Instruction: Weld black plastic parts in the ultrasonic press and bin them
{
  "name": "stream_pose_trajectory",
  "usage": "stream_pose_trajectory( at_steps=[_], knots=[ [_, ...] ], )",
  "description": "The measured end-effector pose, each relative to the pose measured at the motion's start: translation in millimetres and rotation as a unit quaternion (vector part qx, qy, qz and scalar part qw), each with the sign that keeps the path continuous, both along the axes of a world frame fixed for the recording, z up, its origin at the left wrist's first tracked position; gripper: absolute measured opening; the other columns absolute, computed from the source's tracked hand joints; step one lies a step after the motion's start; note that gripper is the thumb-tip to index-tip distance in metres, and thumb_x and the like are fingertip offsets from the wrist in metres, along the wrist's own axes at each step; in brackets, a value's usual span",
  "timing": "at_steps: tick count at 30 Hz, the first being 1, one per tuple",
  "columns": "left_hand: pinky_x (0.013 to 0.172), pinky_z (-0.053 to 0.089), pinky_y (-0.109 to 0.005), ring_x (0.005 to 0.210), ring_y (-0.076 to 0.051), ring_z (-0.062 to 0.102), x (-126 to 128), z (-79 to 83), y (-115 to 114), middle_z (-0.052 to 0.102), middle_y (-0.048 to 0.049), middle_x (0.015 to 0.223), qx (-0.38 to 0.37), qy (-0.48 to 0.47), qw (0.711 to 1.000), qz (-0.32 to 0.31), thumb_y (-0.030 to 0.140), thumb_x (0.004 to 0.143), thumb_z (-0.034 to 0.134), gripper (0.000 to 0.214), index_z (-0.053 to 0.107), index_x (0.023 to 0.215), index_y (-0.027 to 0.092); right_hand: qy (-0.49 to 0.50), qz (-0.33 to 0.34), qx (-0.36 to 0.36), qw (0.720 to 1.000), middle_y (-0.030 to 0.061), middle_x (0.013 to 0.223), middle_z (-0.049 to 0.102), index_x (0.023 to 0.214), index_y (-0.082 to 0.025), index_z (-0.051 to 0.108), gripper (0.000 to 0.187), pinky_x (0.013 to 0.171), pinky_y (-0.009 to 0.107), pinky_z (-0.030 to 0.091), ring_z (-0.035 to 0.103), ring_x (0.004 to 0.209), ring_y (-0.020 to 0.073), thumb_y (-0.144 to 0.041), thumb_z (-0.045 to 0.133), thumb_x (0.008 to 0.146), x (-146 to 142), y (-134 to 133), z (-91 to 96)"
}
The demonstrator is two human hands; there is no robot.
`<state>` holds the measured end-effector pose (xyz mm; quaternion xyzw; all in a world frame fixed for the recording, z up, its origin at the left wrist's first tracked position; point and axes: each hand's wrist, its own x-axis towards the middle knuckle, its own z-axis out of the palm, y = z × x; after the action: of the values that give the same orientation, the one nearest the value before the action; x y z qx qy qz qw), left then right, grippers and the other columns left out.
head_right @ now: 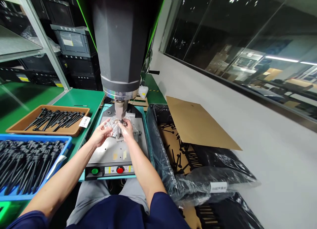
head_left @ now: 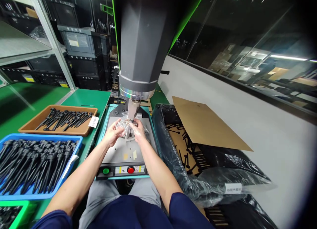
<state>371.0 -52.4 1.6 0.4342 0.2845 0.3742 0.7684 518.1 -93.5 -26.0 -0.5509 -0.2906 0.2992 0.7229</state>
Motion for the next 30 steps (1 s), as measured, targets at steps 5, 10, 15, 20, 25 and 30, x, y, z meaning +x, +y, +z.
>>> stream_pose_trajectory(
  at_steps=[5, 10, 15, 20, 25, 30],
  knots=[
    [0.059, 0.053, -0.025, 0.058, -0.012, 0.062, -1, 0.3, 2, 0.063, 0.0011, 0.072, -0.005, 0.001, 1.0, 0.001, 0.021, 0.062, 0.084, 0.089, 0.044, 0.142, 0.019, -0.066, 0.025, 0.023, 0.997, 0.0025, 0.118, 0.067, 0.106, -0.025, 0.068, 0.032, 0.103, 0.038, 0.042, 0.056, 0.117, 0.0229, -0.041, 0.064, 0.079, 7, -3, 6.6],
    [0.057, 0.051, -0.024, 0.058, -0.012, 0.061, -2, 1.8, 2, 0.061, 0.0021, 0.071, -0.002, 0.0, 1.0, -0.004, 0.022, 0.062, 0.084, 0.09, 0.044, 0.142, 0.018, -0.048, 0.018, 0.006, 0.999, 0.0049, 0.112, 0.07, 0.1, -0.021, 0.071, 0.032, 0.1, 0.039, 0.045, 0.061, 0.11, 0.0248, -0.04, 0.067, 0.075, 9, 5, 1.1],
    [0.059, 0.049, -0.025, 0.056, -0.011, 0.058, -1, -2.6, 3, 0.063, 0.0012, 0.072, 0.008, 0.012, 1.0, -0.004, 0.022, 0.062, 0.083, 0.093, 0.041, 0.145, 0.018, -0.011, 0.042, 0.027, 0.999, 0.0032, 0.128, 0.064, 0.118, -0.025, 0.066, 0.045, 0.105, 0.038, 0.043, 0.056, 0.122, 0.0221, -0.045, 0.067, 0.077, 13, 2, -9.1],
    [0.06, 0.049, -0.026, 0.056, -0.011, 0.058, 3, -6.1, 4, 0.061, 0.0031, 0.068, 0.013, 0.021, 1.0, -0.002, 0.026, 0.06, 0.085, 0.098, 0.039, 0.146, 0.018, 0.057, 0.079, 0.019, 0.995, 0.0021, 0.143, 0.052, 0.125, -0.027, 0.062, 0.048, 0.106, 0.04, 0.042, 0.047, 0.133, 0.0218, -0.052, 0.056, 0.084, 28, 0, -19.5],
    [0.058, 0.047, -0.025, 0.057, -0.011, 0.057, 7, -2.8, 4, 0.06, 0.0035, 0.067, 0.015, 0.023, 0.999, 0.021, 0.026, 0.057, 0.085, 0.097, 0.042, 0.144, 0.015, 0.024, 0.054, -0.007, 0.998, 0.002, 0.147, 0.048, 0.116, -0.027, 0.068, 0.042, 0.108, 0.042, 0.039, 0.043, 0.136, 0.0227, -0.048, 0.061, 0.081, 44, 15, -19.5],
    [0.058, 0.047, -0.024, 0.056, -0.01, 0.057, 6, -7.1, 9, 0.058, 0.0041, 0.066, 0.023, 0.025, 0.999, 0.03, 0.025, 0.06, 0.083, 0.097, 0.038, 0.145, 0.014, -0.037, 0.083, -0.046, 0.995, 0.0018, 0.131, 0.062, 0.109, -0.028, 0.071, 0.035, 0.108, 0.045, 0.038, 0.05, 0.128, 0.0235, -0.049, 0.053, 0.087, 46, 16, -25.4]
  ],
)
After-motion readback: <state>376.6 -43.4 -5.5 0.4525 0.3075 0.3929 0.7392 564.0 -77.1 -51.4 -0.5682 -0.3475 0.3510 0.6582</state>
